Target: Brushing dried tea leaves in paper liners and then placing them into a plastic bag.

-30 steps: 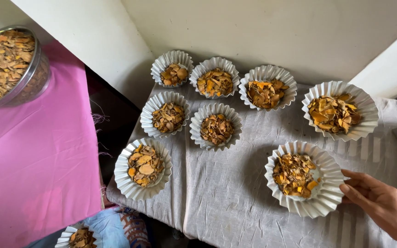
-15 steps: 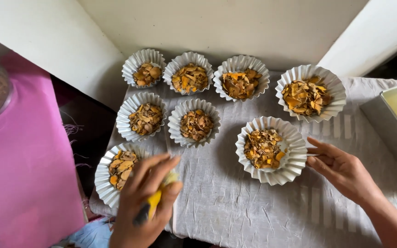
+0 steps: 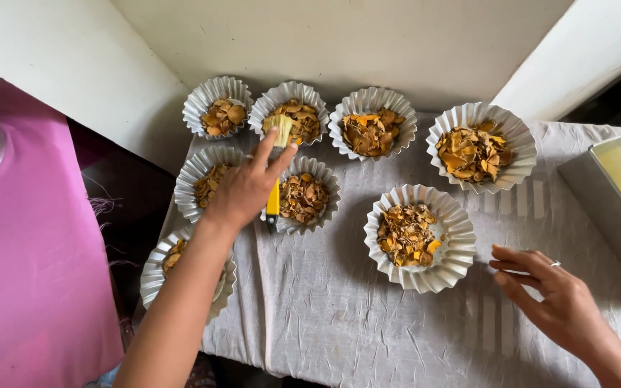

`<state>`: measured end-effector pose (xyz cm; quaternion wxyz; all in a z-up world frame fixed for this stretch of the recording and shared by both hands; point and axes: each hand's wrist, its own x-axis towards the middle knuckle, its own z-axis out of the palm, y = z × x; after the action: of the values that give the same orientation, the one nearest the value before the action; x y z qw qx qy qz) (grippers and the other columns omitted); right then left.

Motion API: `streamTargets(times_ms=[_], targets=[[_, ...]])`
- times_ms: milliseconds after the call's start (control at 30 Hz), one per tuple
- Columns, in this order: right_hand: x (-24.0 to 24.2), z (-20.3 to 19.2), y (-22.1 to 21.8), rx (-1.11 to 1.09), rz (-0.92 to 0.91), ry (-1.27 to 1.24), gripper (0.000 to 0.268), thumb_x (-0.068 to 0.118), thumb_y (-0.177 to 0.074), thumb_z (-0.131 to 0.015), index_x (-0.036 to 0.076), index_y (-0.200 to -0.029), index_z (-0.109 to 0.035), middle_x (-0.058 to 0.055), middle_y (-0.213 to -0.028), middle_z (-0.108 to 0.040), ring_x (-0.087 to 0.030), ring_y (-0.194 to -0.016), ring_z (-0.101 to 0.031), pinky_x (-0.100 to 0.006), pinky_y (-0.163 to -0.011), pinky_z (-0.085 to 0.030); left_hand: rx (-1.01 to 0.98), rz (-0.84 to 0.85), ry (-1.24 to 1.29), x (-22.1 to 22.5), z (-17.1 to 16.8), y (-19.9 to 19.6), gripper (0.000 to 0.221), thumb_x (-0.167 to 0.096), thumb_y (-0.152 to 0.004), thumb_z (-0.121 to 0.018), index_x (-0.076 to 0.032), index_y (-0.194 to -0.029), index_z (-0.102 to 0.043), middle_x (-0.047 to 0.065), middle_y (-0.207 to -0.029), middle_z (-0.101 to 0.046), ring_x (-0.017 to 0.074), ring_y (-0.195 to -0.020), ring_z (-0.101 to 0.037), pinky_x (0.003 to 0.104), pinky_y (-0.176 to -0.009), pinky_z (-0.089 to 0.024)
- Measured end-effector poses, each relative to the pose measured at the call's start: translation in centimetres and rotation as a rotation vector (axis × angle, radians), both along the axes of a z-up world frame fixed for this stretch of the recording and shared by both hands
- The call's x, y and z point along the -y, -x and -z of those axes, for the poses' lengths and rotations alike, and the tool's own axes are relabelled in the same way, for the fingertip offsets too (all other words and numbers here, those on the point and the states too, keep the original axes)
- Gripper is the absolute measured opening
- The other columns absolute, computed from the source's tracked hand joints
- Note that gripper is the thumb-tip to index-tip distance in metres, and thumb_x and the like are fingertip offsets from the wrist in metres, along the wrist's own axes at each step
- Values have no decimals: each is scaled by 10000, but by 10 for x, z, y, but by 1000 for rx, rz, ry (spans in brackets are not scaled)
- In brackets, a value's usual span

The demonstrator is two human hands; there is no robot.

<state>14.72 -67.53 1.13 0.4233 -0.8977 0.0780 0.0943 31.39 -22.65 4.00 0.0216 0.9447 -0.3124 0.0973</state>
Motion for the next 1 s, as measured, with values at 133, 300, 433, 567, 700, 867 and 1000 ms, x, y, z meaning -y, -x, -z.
streamTargets(times_ms=[133,300,433,567,700,867,1000], targets=[[-2,11,-2,184,-197,108,526,252,-832,-720,195,-1353,-669,3,-1264,-766,-163,-1084,-792,-354,-975,-608,-219,-64,-148,2,13,-25,850,299,-867,-417,-143,-1588,-341,200,-1686,-85,507,-1260,-561,500,-768,-686],[-5,1,-6,64,-246,180,551,358,-864,-671,273,-1405,-614,45,-1400,-680,-203,-1150,-749,-439,-930,-578,-228,-121,-234,4,9,-24,834,210,-904,-465,-252,-1587,-338,157,-1689,-102,456,-1252,-568,503,-745,-706],[-4,-6,-10,122,-331,206,612,333,-874,-670,267,-1468,-538,38,-1488,-579,-210,-1127,-738,-470,-953,-601,-16,-71,-159,5,11,-20,729,129,-884,-540,-150,-1547,-424,227,-1652,-262,508,-1336,-472,634,-1107,-424],[27,-30,-6,407,-280,242,588,243,-842,-704,124,-1406,-586,-97,-1450,-609,-238,-1270,-616,-366,-1185,-442,290,82,-65,49,-17,20,563,74,-853,-688,-60,-1387,-571,286,-1461,-543,376,-1340,-551,483,-1149,-500],[102,-17,6,650,44,463,434,92,-1058,-664,-144,-1422,-670,-314,-1370,-671,-395,-1265,-637,-469,-1188,-475,208,246,31,92,-19,65,426,-31,-889,-713,-37,-1301,-606,248,-1340,-613,355,-1250,-596,458,-1091,-534],[153,21,9,598,187,739,566,157,-1082,-741,-224,-1495,-675,-379,-1401,-595,-478,-1288,-619,-531,-1144,-478,-11,490,101,119,42,96,624,-553,-999,-568,-41,-1355,-565,252,-1429,-532,371,-1317,-513,533,-1132,-419],[143,18,14,673,229,885,411,111,-1086,-852,-58,-1451,-772,-245,-1324,-652,-351,-1138,-678,-429,-986,-557,87,465,115,126,57,102,443,-270,-888,-769,-36,-1244,-648,241,-1305,-626,352,-1206,-597,513,-1124,-433]])
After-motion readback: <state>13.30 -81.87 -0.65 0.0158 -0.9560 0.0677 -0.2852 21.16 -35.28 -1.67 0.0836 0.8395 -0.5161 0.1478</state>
